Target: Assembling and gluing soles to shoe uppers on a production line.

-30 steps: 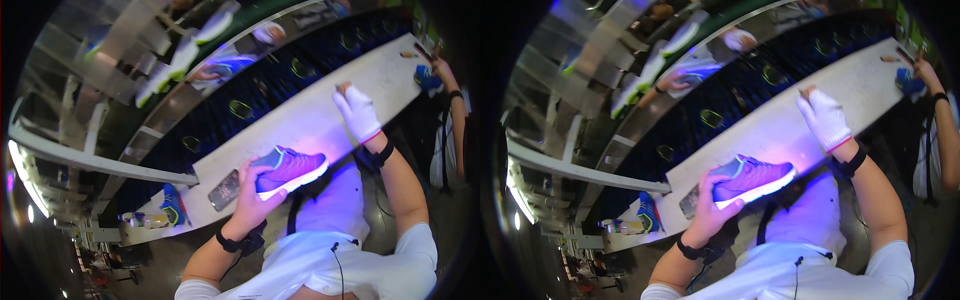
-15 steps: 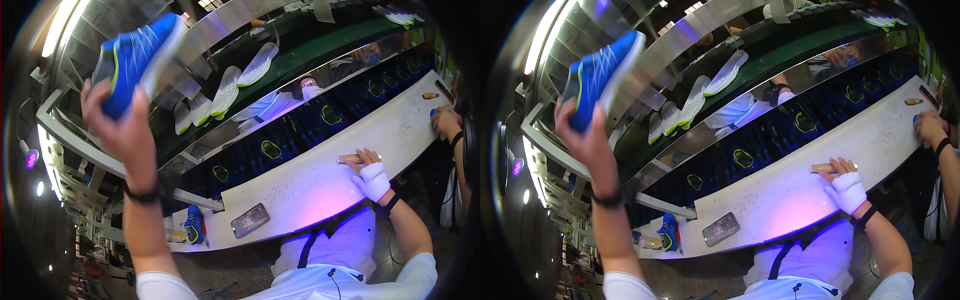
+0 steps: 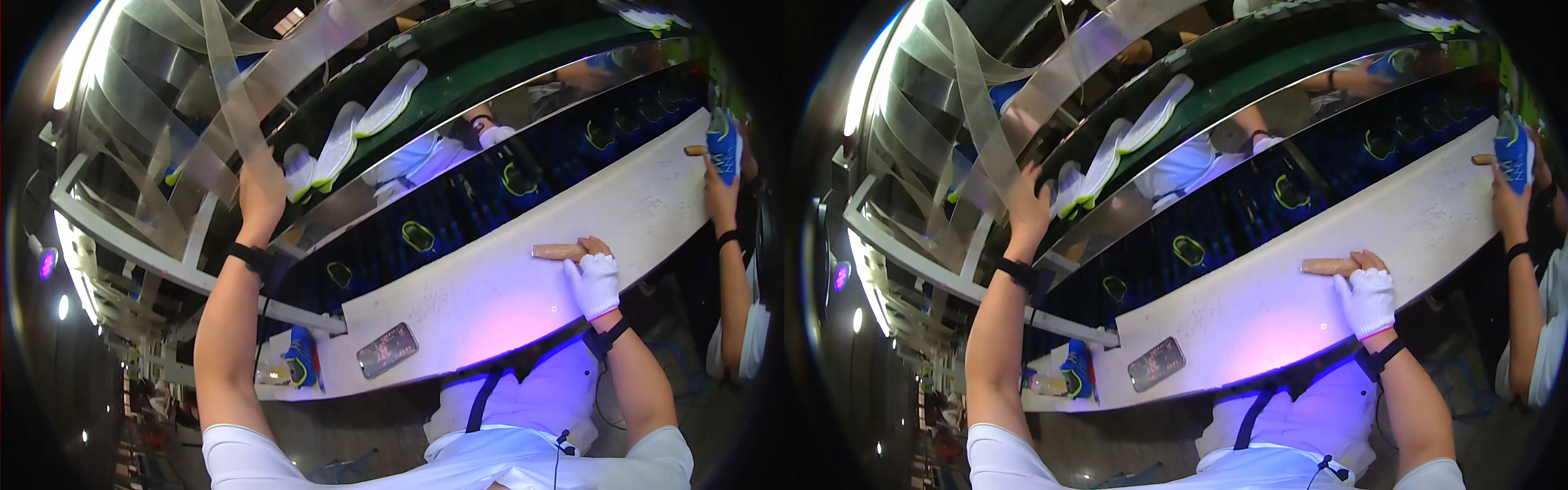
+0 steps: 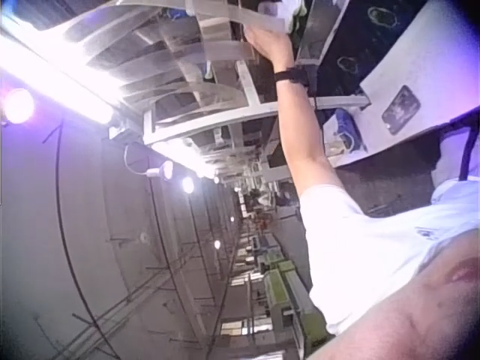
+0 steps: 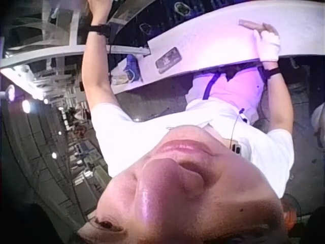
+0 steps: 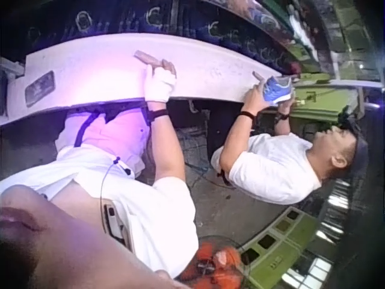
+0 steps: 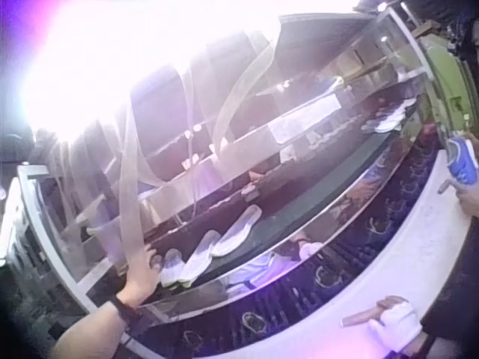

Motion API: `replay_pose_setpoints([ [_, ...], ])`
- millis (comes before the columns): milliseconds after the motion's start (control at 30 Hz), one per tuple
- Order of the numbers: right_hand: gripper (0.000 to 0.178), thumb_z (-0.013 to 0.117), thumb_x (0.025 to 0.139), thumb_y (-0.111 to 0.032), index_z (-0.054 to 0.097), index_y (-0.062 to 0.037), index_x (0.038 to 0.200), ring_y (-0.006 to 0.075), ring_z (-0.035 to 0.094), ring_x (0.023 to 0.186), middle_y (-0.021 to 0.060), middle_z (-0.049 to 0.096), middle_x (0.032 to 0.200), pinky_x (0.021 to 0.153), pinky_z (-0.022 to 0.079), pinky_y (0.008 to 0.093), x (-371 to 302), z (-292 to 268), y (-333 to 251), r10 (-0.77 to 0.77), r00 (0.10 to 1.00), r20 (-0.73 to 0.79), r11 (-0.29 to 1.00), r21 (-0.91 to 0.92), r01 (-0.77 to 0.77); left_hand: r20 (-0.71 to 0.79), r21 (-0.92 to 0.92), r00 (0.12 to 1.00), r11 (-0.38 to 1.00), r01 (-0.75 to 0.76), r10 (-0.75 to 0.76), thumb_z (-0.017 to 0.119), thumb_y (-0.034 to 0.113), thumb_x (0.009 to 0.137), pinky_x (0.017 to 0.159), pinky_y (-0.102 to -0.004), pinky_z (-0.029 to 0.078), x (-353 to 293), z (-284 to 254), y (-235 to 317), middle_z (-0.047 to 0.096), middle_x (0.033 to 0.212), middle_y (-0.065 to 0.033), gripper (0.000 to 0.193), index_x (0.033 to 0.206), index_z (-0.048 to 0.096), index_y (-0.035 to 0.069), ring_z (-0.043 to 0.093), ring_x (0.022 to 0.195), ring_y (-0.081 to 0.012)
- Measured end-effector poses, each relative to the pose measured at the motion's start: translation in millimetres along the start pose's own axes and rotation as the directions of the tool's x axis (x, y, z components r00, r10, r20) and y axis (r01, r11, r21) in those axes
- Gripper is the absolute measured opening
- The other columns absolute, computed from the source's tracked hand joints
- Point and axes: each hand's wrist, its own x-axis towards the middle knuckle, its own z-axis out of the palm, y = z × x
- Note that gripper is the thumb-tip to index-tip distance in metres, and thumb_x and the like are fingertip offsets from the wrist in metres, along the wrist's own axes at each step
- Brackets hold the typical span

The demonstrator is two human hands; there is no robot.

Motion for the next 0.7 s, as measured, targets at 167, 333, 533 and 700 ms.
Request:
replay_pose_setpoints([
  [167, 0.029, 0.082, 0.083, -0.017, 0.076, 0.0050, 0.101, 0.0401, 0.064, 0.125, 0.0212, 0.071, 0.126, 0.109, 0.050, 0.0509, 5, 5, -3, -0.020, 0.993, 0.115, 0.997, 0.076, 0.012, 0.543, -0.445, 0.715, 0.571, 0.690, -0.440, 0.065, 0.017, 0.107, 0.072, -0.0316, 0.059, -41, 35, -100, 0.071, 0.122, -0.0183, 0.046, 0.147, 0.058, -0.004, 0.074, 0.094, -0.0195],
  [333, 0.029, 0.086, 0.080, -0.023, 0.076, 0.0002, 0.094, 0.0396, 0.066, 0.120, 0.0196, 0.072, 0.124, 0.106, 0.051, 0.0513, 16, 4, -17, -0.112, 0.994, 0.019, 0.988, 0.113, 0.109, 0.426, -0.560, 0.823, 0.605, 0.566, -0.376, 0.059, 0.004, 0.110, 0.075, -0.0295, 0.065, -51, 36, -121, 0.070, 0.126, -0.0190, 0.033, 0.140, 0.064, -0.006, 0.074, 0.098, -0.0232],
  [533, 0.029, 0.088, 0.079, -0.027, 0.071, -0.0042, 0.086, 0.0388, 0.067, 0.110, 0.0172, 0.070, 0.112, 0.098, 0.053, 0.0517, 11, -16, -8, -0.144, 0.988, -0.060, 0.986, 0.073, 0.149, 0.349, -0.646, 0.928, 0.750, 0.141, 0.127, 0.066, 0.010, 0.105, 0.094, -0.0320, 0.055, 39, 79, 55, 0.079, 0.112, -0.0179, 0.030, 0.128, 0.072, -0.006, 0.073, 0.103, -0.0201],
  [700, 0.032, 0.084, 0.083, -0.031, 0.078, -0.0054, 0.101, 0.0415, 0.065, 0.119, 0.0205, 0.070, 0.122, 0.107, 0.049, 0.0534, 6, -4, -15, -0.162, 0.985, 0.059, 0.985, -0.044, 0.165, 0.254, -0.662, 0.930, 0.749, -0.033, 0.266, 0.065, 0.016, 0.109, 0.078, -0.0284, 0.056, 99, 106, 194, 0.077, 0.103, -0.0073, 0.027, 0.129, 0.071, -0.001, 0.070, 0.086, -0.0109],
])
